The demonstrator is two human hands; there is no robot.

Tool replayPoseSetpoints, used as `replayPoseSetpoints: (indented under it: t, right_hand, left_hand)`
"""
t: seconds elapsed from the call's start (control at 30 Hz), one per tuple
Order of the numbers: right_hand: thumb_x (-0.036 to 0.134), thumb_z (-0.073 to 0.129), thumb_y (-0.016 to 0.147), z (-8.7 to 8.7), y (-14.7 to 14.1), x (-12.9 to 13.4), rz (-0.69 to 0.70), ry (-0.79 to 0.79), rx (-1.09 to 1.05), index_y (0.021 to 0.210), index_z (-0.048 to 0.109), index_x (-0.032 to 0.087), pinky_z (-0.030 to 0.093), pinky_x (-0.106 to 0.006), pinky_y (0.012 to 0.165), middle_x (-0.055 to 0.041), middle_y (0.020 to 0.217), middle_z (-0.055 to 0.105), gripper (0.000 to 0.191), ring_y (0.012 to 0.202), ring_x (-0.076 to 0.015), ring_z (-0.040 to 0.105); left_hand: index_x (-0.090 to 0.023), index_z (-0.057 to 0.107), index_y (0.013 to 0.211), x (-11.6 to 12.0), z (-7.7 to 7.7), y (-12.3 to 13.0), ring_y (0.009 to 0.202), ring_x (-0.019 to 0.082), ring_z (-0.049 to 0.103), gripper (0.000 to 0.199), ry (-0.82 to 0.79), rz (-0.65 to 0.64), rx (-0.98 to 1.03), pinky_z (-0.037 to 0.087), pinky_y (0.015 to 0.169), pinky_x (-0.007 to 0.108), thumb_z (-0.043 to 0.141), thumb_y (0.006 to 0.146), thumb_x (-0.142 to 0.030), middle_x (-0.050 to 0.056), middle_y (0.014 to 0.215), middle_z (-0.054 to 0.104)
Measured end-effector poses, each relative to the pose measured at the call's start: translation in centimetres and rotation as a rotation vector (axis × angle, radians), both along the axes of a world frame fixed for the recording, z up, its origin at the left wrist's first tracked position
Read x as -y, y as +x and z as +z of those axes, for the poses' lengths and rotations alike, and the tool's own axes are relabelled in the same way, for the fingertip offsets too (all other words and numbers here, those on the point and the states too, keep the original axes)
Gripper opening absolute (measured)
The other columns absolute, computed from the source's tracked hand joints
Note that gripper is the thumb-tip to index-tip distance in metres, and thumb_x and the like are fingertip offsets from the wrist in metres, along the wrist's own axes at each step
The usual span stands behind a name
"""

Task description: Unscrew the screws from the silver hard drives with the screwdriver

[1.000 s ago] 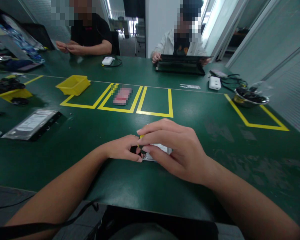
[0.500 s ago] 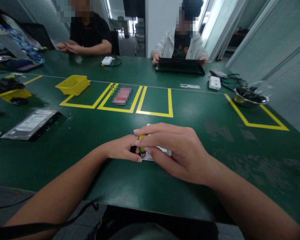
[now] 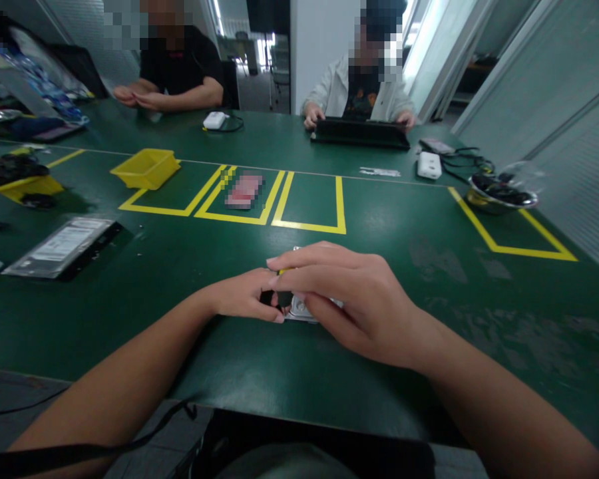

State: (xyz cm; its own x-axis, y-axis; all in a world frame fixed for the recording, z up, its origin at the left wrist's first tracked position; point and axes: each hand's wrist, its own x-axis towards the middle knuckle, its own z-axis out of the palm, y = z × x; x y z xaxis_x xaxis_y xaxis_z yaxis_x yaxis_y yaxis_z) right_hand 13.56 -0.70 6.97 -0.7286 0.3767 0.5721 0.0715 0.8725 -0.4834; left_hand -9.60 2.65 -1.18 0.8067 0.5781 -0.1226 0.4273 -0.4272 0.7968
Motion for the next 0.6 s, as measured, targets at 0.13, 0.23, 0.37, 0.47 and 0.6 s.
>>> replayPoseSetpoints:
  t: [0.13,0.23,0.37,0.47,0.6]
  right_hand:
    - [0.005,0.042,0.093,0.26,0.22,0.09,0.001,-0.011,0.046,0.121,0.062,0.011,0.047,-0.033,0.105,-0.0117,0.13,0.065,0.035,0.124,-0.0142,0.057]
    - [0.005,0.042,0.094,0.37,0.29,0.17,-0.006,0.018,0.077,0.125,0.061,0.01,0.047,-0.031,0.104,-0.0127,0.132,0.062,0.036,0.124,-0.0143,0.056]
    - [0.006,0.042,0.094,0.32,0.23,0.15,-0.031,0.051,0.079,0.124,0.062,0.012,0.049,-0.032,0.098,-0.013,0.126,0.062,0.036,0.115,-0.0158,0.057]
    - [0.011,0.043,0.096,0.14,0.11,0.03,-0.059,0.063,0.064,0.12,0.063,0.013,0.05,-0.031,0.09,-0.0124,0.115,0.062,0.031,0.104,-0.0159,0.058]
    - [0.024,0.05,0.098,-0.3,-0.13,-0.18,-0.135,0.149,0.036,0.113,0.064,0.012,0.051,-0.031,0.08,-0.0097,0.099,0.061,0.024,0.091,-0.0161,0.056]
  left_hand:
    - [-0.015,0.066,0.096,0.47,0.3,0.11,0.082,0.018,0.062,0.025,-0.001,0.081,-0.009,0.05,0.072,0.027,0.069,0.079,-0.033,0.004,0.093,0.068]
    - [-0.015,0.066,0.097,0.42,0.16,0.06,0.082,0.016,0.061,0.027,-0.003,0.07,-0.001,0.05,0.072,0.025,0.07,0.079,-0.035,0.003,0.094,0.067]
    - [-0.015,0.066,0.094,0.01,-0.4,-0.16,0.082,0.016,0.06,0.026,0.019,0.033,-0.021,0.05,0.073,0.026,0.07,0.08,-0.037,0.002,0.087,0.066]
    - [-0.014,0.068,0.091,-0.14,-0.56,-0.26,0.08,0.016,0.06,0.026,0.031,0.014,-0.062,0.049,0.073,0.026,0.068,0.081,-0.038,0.002,0.083,0.066]
    - [-0.014,0.068,0.084,-0.17,-0.37,-0.29,0.082,0.018,0.061,0.024,0.055,0.012,-0.071,0.047,0.076,0.027,0.069,0.08,-0.038,0.002,0.081,0.067]
